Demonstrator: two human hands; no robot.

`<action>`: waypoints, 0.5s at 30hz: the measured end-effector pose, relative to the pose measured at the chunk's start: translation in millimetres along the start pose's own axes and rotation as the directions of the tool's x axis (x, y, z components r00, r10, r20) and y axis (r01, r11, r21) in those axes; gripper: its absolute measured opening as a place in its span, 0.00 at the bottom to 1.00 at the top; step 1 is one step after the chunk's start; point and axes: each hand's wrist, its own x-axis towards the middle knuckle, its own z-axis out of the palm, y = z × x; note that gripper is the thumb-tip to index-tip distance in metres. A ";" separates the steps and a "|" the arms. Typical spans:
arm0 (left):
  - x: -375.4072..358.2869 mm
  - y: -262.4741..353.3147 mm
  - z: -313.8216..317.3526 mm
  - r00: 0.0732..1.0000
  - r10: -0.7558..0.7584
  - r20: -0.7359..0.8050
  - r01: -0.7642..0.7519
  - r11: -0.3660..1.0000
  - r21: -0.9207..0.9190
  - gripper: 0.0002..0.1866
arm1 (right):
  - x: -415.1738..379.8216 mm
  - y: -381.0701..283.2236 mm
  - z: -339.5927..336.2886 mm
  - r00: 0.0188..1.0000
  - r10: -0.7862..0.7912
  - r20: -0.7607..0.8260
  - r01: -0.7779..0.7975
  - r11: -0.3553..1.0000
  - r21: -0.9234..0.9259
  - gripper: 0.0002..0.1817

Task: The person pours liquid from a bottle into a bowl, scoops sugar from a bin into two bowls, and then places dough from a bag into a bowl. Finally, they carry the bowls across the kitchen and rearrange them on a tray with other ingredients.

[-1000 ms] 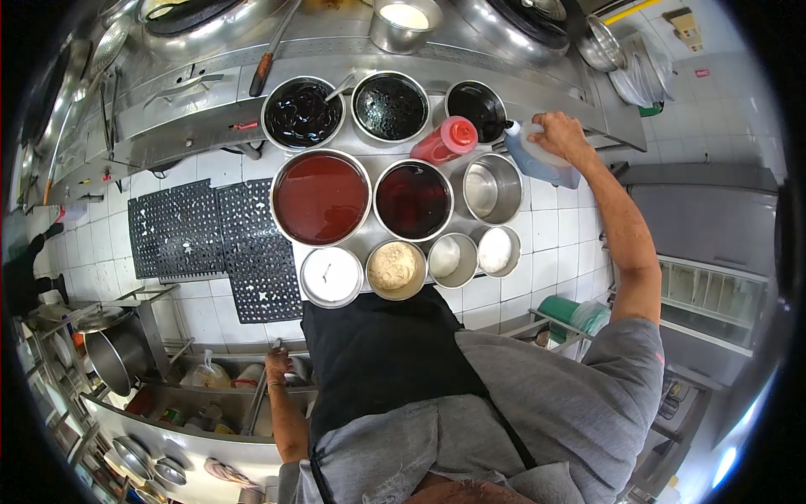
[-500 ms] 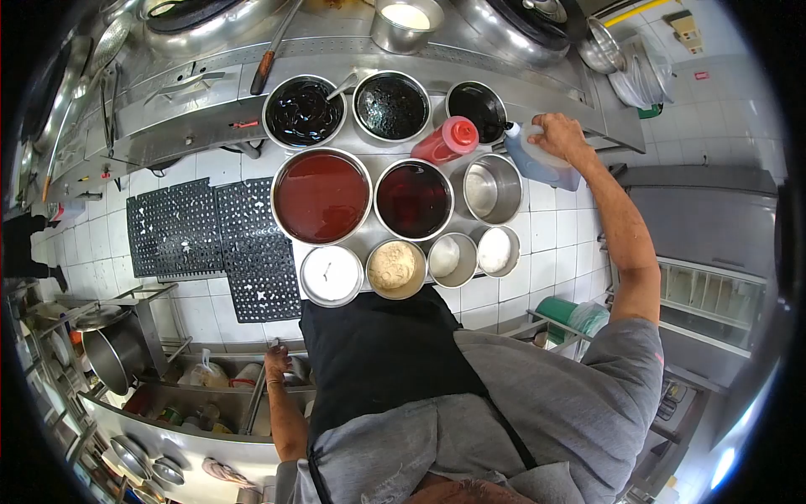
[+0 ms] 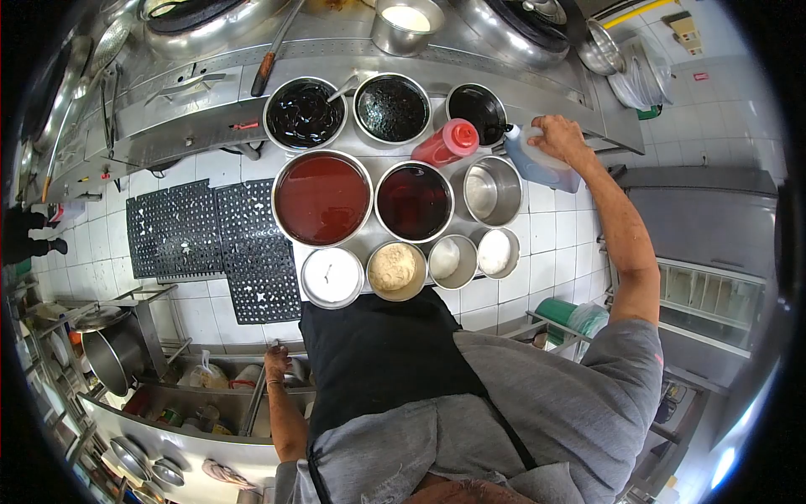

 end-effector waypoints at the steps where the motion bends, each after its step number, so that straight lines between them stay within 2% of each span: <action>1: -5.4 4.7 1.9 1.000 -0.012 -0.007 0.012 0.998 -0.061 0.21 | 0.0 -0.1 0.0 1.000 0.002 0.002 -0.002 1.000 -0.004 0.25; 4: -30.5 26.7 15.3 0.989 -0.047 -0.139 0.039 0.997 -0.061 0.23 | 1.2 1.6 2.8 1.000 0.001 -0.003 -0.002 1.000 -0.018 0.25; 7: -30.7 26.7 19.8 0.986 -0.029 -0.164 0.023 0.999 -0.041 0.23 | 2.7 0.9 1.9 1.000 0.010 0.007 -0.010 1.000 -0.016 0.25; 13: -31.2 22.2 28.2 0.985 -0.020 -0.170 0.012 0.999 -0.051 0.19 | 2.9 0.3 1.3 1.000 0.005 0.003 -0.005 1.000 0.016 0.25; 15: -18.5 11.2 25.3 0.995 0.012 -0.096 -0.019 0.997 -0.073 0.17 | 3.1 -0.4 0.0 1.000 0.010 0.009 -0.010 1.000 0.009 0.25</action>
